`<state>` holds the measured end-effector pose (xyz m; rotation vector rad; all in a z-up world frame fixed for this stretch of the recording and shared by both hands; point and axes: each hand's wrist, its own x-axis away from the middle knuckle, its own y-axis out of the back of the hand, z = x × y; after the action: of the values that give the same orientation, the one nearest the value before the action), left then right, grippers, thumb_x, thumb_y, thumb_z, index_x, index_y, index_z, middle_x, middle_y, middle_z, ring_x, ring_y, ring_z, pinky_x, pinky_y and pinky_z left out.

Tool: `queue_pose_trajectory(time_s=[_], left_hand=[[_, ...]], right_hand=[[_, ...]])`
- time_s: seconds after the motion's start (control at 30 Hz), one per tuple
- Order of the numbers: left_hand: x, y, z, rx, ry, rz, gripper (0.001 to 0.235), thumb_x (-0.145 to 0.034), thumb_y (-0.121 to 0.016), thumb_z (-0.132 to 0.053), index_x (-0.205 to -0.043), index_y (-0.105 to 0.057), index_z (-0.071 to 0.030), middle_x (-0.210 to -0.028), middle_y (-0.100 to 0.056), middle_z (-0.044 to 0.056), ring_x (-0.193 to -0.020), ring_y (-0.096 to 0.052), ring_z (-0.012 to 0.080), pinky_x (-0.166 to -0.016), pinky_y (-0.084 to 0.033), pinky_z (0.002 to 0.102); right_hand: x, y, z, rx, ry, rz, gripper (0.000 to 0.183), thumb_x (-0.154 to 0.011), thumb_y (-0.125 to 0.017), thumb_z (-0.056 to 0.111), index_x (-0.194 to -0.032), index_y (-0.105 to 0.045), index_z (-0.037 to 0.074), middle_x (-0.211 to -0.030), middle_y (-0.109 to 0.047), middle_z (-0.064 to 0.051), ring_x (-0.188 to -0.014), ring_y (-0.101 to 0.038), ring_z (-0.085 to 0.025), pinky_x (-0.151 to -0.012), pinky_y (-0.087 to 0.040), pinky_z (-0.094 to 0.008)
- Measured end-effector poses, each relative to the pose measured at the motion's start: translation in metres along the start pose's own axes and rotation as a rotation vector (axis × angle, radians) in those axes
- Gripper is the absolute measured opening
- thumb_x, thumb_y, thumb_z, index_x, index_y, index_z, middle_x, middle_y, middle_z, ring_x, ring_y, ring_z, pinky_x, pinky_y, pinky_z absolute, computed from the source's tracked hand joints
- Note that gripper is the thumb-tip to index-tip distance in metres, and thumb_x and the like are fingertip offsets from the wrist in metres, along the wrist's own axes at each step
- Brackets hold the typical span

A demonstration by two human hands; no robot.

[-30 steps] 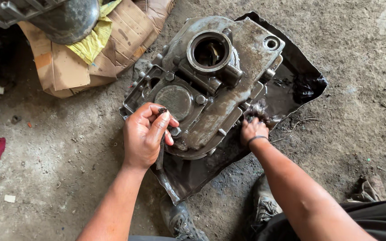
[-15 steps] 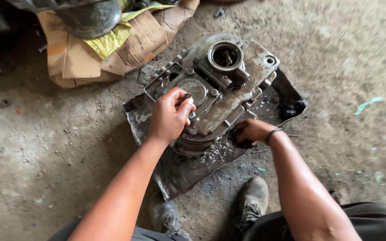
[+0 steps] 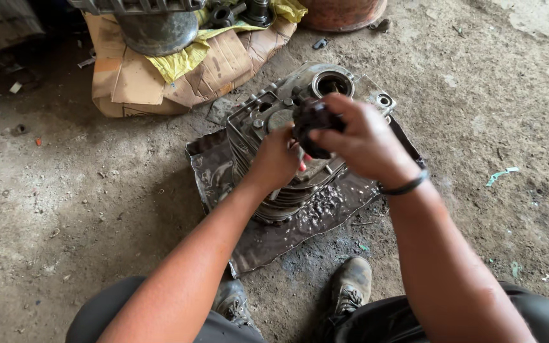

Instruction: The person scrubs a greasy engine part with a wire brush and then scrapes the inside of a cylindrical opening with a metal tool. The part rests on a metal sheet on the floor.

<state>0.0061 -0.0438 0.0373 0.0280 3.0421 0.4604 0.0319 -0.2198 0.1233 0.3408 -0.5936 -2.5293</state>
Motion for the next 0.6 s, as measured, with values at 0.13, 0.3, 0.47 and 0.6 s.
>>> queue_pose_trajectory(time_s=[0.13, 0.3, 0.47, 0.6], left_hand=[[-0.008, 0.003, 0.011, -0.016, -0.143, -0.031, 0.017, -0.091, -0.056, -0.009, -0.092, -0.068, 0.002, -0.073, -0.074, 0.012, -0.059, -0.073, 0.0185, -0.053, -0.057, 0.034], [-0.019, -0.003, 0.021, 0.107, -0.081, -0.010, 0.022, -0.092, -0.051, -0.007, -0.086, -0.069, 0.003, -0.070, -0.074, 0.012, -0.059, -0.072, 0.0183, -0.053, -0.054, 0.033], [-0.026, -0.005, 0.013, 0.098, -0.010, 0.030, 0.020, -0.092, -0.050, -0.005, -0.089, -0.066, 0.006, -0.066, -0.069, 0.013, -0.055, -0.068, 0.0215, -0.050, -0.051, 0.037], [-0.033, -0.002, 0.009, 0.207, -0.013, 0.066, 0.022, -0.090, -0.047, -0.005, -0.093, -0.066, 0.004, -0.072, -0.071, 0.011, -0.057, -0.069, 0.0215, -0.052, -0.054, 0.038]], right_hand=[[0.002, -0.027, 0.020, 0.520, 0.309, -0.048, 0.041, -0.082, -0.080, 0.016, -0.117, -0.065, 0.003, -0.105, -0.065, -0.018, -0.094, -0.067, -0.036, -0.079, -0.055, -0.046], [-0.007, -0.032, 0.016, 0.534, 0.273, -0.108, 0.030, -0.088, -0.071, 0.013, -0.117, -0.067, 0.005, -0.105, -0.066, -0.018, -0.096, -0.067, -0.042, -0.080, -0.053, -0.050], [-0.024, -0.027, 0.002, 0.550, 0.294, -0.172, 0.024, -0.091, -0.072, 0.015, -0.108, -0.063, 0.002, -0.096, -0.068, -0.019, -0.092, -0.067, -0.043, -0.077, -0.052, -0.051], [-0.033, -0.028, -0.003, 0.535, 0.258, -0.248, 0.024, -0.094, -0.070, 0.020, -0.106, -0.060, 0.001, -0.087, -0.068, -0.022, -0.086, -0.066, -0.045, -0.070, -0.050, -0.054]])
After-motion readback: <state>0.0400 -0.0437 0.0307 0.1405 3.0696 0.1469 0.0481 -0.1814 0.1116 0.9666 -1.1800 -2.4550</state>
